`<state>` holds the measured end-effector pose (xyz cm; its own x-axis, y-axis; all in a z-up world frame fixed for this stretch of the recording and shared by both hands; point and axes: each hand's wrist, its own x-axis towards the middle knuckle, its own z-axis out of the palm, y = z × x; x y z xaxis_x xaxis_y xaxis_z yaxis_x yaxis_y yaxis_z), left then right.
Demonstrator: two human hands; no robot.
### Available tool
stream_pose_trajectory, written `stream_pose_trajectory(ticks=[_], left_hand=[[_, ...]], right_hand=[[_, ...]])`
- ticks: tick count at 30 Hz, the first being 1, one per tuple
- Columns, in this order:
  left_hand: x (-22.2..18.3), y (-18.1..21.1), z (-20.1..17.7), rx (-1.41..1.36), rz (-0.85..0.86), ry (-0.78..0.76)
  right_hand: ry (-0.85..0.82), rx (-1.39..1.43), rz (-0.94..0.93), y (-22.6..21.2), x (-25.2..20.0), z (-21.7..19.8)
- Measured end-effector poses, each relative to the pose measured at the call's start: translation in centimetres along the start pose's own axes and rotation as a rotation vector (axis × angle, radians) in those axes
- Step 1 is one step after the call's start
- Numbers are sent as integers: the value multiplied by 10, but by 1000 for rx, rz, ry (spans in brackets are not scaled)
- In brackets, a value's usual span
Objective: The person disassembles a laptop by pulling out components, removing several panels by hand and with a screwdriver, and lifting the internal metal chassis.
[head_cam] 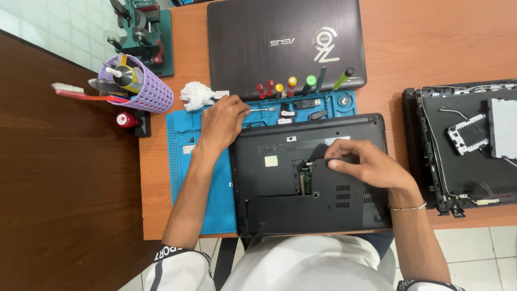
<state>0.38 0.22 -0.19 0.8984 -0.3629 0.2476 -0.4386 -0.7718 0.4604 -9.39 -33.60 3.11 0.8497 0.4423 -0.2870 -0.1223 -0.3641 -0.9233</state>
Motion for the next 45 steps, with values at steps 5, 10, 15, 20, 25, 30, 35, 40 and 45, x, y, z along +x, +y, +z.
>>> stream_pose_trajectory(ticks=[5, 10, 15, 20, 25, 30, 35, 40, 45], left_hand=[[-7, 6, -18, -54, -3, 61], [-34, 14, -57, -221, -148, 147], [-73, 33, -65, -591, -461, -278], [-112, 49, -37, -745, -256, -356], [-132, 47, -14, -1052, -448, -326], [-125, 60, -28, -1105, -419, -222], [-116, 88, -48, -972, -358, -151], [-116, 94, -53, -813, -220, 69], [-115, 106, -58, -594, -58, 301]], right_hand=[[48, 29, 81, 6, 2, -1], [123, 80, 91, 9, -1, -3], [189, 138, 90, 8, -4, -1], [233, 165, 33, 5, -5, 1], [285, 182, -57, 2, -12, -1], [352, 164, -82, -6, -19, -5], [410, 198, -163, -6, -26, -8], [533, 249, -190, -8, -43, -8], [363, 337, -145, -1, -54, -6]])
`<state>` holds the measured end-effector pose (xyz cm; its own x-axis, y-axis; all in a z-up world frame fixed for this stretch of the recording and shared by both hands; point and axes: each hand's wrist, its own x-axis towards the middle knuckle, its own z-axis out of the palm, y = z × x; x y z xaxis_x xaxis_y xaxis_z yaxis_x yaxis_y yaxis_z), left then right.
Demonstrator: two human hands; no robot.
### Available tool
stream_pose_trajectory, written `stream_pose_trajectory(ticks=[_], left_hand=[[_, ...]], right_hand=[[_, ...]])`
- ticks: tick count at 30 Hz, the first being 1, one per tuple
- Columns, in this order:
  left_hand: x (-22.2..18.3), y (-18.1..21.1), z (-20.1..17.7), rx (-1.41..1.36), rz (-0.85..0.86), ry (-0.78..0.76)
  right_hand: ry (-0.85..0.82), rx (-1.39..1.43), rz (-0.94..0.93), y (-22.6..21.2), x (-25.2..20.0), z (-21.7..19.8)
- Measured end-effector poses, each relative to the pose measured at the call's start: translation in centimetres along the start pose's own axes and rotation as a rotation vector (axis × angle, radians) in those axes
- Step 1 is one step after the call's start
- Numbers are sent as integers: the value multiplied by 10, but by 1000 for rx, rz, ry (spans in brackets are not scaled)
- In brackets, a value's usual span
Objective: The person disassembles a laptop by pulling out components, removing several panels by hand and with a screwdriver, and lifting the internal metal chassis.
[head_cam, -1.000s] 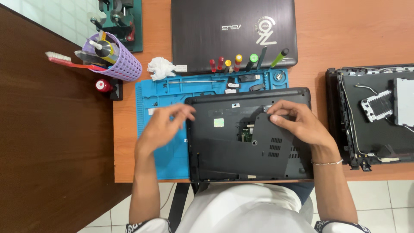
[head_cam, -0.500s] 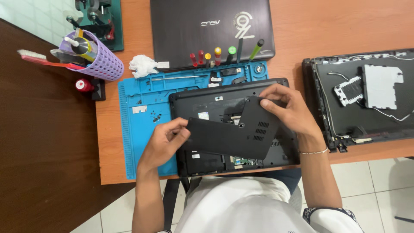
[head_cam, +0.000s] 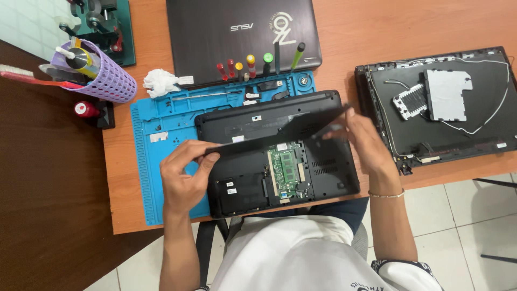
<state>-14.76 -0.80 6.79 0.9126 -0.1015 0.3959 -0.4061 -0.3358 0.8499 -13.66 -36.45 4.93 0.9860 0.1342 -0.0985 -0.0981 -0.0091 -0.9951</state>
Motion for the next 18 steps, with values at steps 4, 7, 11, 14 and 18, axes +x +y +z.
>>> stream_pose_trajectory(ticks=[4, 7, 11, 14, 18], left_hand=[[0, 13, 15, 135, 165, 88], [-4, 15, 22, 145, 180, 112], [-14, 11, 29, 107, 141, 92], [-21, 4, 36, 53, 94, 84], [-35, -3, 42, -313, -190, 138]], right_hand=[[-100, 203, 198, 8, -12, 2], [-45, 330, 202, 8, -20, -1], [12, 201, 53, 13, -29, -2], [69, 284, 45, 20, -34, 0], [169, 246, 88, 24, -43, 0]])
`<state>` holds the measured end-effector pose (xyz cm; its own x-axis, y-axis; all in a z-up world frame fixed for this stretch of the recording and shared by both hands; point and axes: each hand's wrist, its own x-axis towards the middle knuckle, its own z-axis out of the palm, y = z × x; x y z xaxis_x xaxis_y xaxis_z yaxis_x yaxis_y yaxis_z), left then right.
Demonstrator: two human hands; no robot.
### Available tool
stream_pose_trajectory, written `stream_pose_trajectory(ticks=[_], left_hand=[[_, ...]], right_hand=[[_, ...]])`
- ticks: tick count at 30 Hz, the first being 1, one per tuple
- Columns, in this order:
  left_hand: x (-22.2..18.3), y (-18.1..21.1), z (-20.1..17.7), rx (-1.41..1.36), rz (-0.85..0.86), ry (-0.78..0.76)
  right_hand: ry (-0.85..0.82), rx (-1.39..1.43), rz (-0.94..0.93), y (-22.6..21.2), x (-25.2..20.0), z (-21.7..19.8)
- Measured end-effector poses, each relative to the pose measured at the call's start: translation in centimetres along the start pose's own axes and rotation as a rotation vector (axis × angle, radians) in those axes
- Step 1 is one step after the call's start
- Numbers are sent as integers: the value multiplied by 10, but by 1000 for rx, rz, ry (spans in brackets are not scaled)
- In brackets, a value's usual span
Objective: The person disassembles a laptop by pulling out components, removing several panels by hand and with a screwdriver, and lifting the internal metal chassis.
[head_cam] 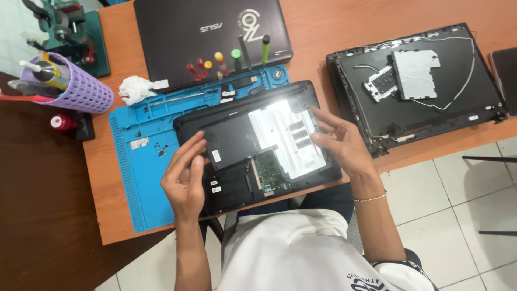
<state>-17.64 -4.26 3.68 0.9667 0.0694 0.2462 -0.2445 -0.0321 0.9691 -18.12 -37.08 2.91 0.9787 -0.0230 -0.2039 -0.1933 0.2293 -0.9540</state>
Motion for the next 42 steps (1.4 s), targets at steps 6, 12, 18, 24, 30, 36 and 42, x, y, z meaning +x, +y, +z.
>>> stream_pose_trajectory(ticks=[6, 12, 18, 24, 30, 36, 42], left_hand=[[-3, -12, 24, -94, 31, 23], [4, -4, 52, -161, -43, 25], [16, 4, 93, -140, -118, -57], [33, 18, 160, -203, -149, -251], [53, 12, 226, -164, -158, -410], [64, 10, 263, 104, -219, -458], [70, 14, 278, 171, -194, -473]], right_hand=[[124, -304, -86, -7, -22, -6], [126, -456, -191, -38, -45, -13], [207, -405, -203, -62, -63, -57], [462, -462, -233, -84, -56, -123], [537, -661, -294, -87, -32, -183], [605, -789, -190, -89, -20, -213], [603, -891, -201, -85, -5, -223]])
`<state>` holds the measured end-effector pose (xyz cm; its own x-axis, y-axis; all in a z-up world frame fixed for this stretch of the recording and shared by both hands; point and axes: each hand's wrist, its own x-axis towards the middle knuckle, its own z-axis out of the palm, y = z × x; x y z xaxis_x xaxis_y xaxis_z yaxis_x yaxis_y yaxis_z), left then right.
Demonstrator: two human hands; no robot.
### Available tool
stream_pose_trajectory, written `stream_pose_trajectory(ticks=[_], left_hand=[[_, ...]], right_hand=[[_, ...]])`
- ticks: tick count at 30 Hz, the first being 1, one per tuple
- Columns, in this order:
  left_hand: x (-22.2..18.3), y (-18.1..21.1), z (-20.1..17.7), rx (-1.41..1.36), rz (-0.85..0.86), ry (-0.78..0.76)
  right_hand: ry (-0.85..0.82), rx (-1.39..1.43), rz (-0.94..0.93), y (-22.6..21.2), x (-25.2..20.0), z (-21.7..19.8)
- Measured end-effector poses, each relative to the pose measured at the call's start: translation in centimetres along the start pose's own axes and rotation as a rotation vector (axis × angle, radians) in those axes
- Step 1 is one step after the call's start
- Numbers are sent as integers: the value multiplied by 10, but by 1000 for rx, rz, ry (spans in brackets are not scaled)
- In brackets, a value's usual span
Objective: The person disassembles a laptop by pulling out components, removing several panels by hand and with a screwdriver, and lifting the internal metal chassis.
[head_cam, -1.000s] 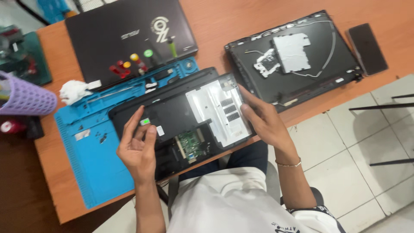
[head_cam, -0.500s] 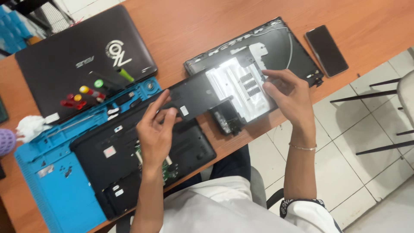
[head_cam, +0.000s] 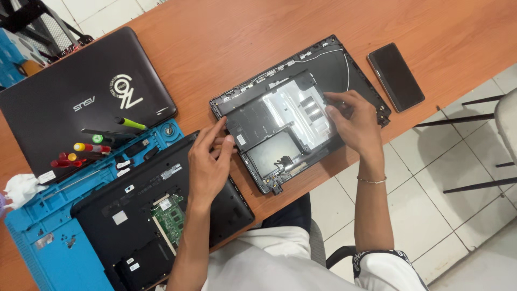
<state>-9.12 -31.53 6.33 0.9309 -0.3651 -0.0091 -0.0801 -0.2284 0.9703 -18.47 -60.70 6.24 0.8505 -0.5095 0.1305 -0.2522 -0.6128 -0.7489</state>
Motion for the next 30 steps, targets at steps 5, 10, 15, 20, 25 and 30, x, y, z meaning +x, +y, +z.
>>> stream_pose_trajectory(ticks=[5, 10, 15, 20, 25, 30], left_hand=[[5, 2, 2, 98, -8, 10], [2, 1, -1, 135, 28, 7], [2, -1, -12, 171, 68, -5], [-8, -14, -38, 181, 63, 72], [-42, -34, -87, 212, 30, 140], [-87, -53, -141, 264, -13, 272]], right_hand=[[3, 9, 32, -1, 1, 9], [41, 31, 27, -6, -3, 10], [128, 28, -64, -19, -14, 3], [165, 50, -106, -47, -37, 7], [81, 129, -184, -87, -68, 33], [-122, 174, -216, -136, -109, 81]])
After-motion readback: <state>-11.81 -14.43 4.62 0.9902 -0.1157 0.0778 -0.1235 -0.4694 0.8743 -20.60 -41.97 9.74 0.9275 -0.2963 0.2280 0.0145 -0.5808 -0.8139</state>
